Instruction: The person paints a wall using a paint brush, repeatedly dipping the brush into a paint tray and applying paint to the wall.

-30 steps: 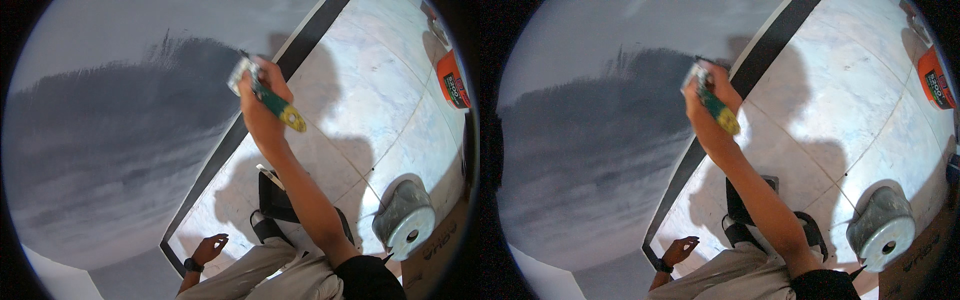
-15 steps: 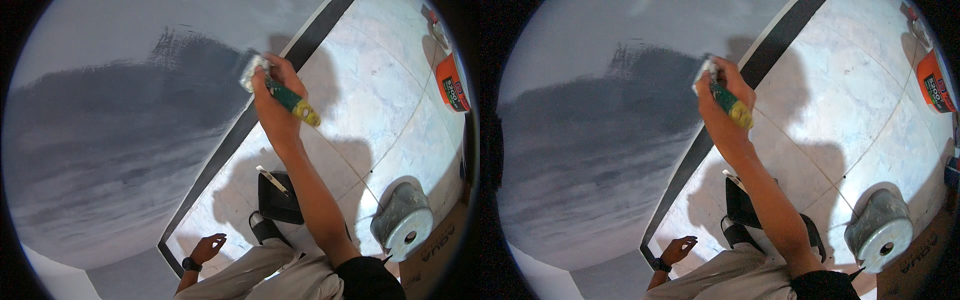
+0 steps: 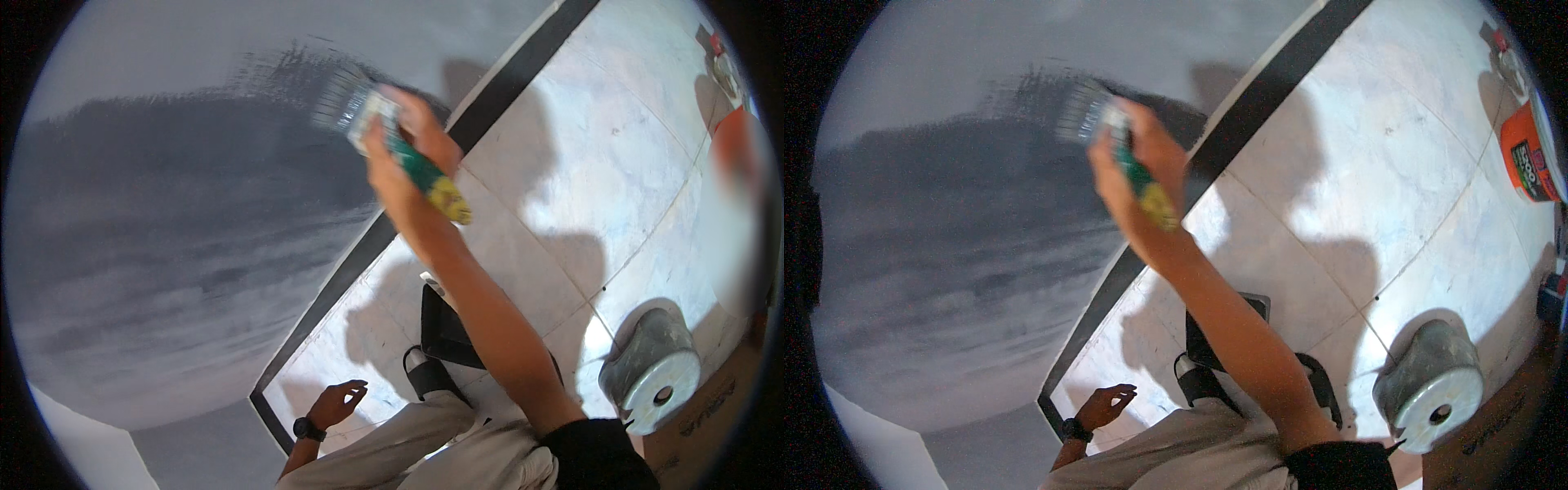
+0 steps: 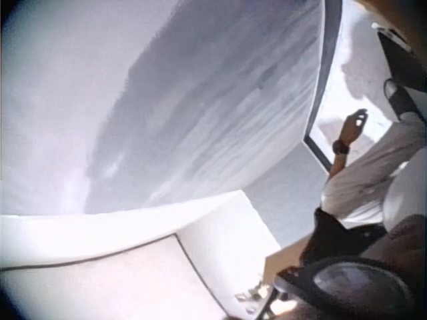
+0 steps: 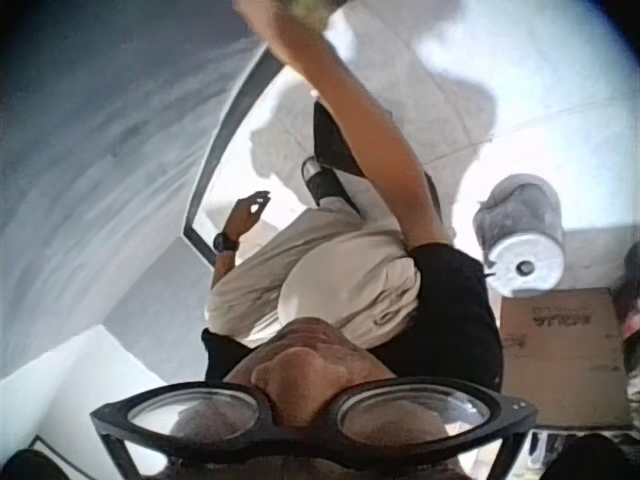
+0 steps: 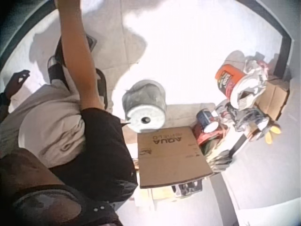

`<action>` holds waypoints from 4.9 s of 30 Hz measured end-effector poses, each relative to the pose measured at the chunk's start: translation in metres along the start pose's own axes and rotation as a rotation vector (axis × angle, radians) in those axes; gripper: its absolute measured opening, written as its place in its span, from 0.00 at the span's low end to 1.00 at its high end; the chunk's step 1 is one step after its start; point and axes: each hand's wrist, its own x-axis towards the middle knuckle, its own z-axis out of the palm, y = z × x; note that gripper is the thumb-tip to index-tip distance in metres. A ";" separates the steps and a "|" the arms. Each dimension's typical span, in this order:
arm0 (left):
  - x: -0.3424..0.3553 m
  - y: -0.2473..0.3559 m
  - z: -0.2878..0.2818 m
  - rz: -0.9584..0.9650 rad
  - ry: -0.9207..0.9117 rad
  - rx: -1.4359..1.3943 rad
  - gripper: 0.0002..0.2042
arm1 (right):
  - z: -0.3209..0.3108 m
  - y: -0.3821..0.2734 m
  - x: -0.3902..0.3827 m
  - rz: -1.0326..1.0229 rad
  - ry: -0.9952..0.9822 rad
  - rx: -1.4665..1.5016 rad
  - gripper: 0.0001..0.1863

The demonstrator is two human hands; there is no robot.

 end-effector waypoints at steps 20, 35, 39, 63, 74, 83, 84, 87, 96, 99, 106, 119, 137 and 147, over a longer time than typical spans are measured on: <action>-0.001 0.000 0.010 0.001 -0.090 0.014 0.14 | -0.018 0.011 0.003 0.119 0.009 0.107 0.14; -0.002 -0.002 0.013 0.046 -0.013 -0.066 0.14 | -0.020 -0.004 0.005 -0.035 -0.122 0.034 0.16; 0.000 -0.002 0.011 0.038 -0.035 -0.033 0.14 | -0.045 -0.020 0.003 -0.218 -0.233 -0.216 0.22; -0.007 -0.009 0.013 0.034 0.004 -0.011 0.14 | -0.040 -0.017 0.057 -0.783 -0.736 -0.375 0.25; -0.004 -0.010 0.018 0.139 0.061 -0.058 0.13 | -0.028 -0.050 0.080 -0.979 -0.527 -0.204 0.25; -0.006 -0.001 0.016 0.117 0.031 -0.068 0.13 | -0.089 -0.024 0.078 -0.506 -0.791 -0.524 0.24; -0.007 0.000 0.016 0.094 0.024 -0.080 0.13 | -0.079 -0.032 0.080 -0.664 -0.697 -0.410 0.25; -0.005 -0.003 0.014 0.078 0.004 -0.084 0.13 | -0.059 -0.019 0.089 -0.903 -0.544 -0.273 0.26; 0.002 0.005 0.015 0.096 -0.032 -0.063 0.13 | -0.108 0.078 0.019 -0.046 -0.374 -0.173 0.14; -0.001 -0.002 0.015 0.094 -0.028 -0.059 0.14 | -0.045 0.043 0.012 0.013 -0.254 0.092 0.10; 0.007 0.019 0.008 0.048 -0.014 -0.057 0.13 | 0.044 -0.077 0.032 -0.403 0.005 0.505 0.16; 0.005 0.009 0.013 0.161 -0.005 -0.011 0.12 | -0.039 0.049 0.002 0.328 0.032 0.239 0.14; 0.006 0.013 0.011 0.079 -0.056 -0.006 0.11 | -0.066 0.090 -0.009 0.387 0.090 0.267 0.14; 0.005 0.015 0.012 0.061 -0.056 0.017 0.12 | -0.053 0.100 -0.012 0.144 -0.052 0.137 0.15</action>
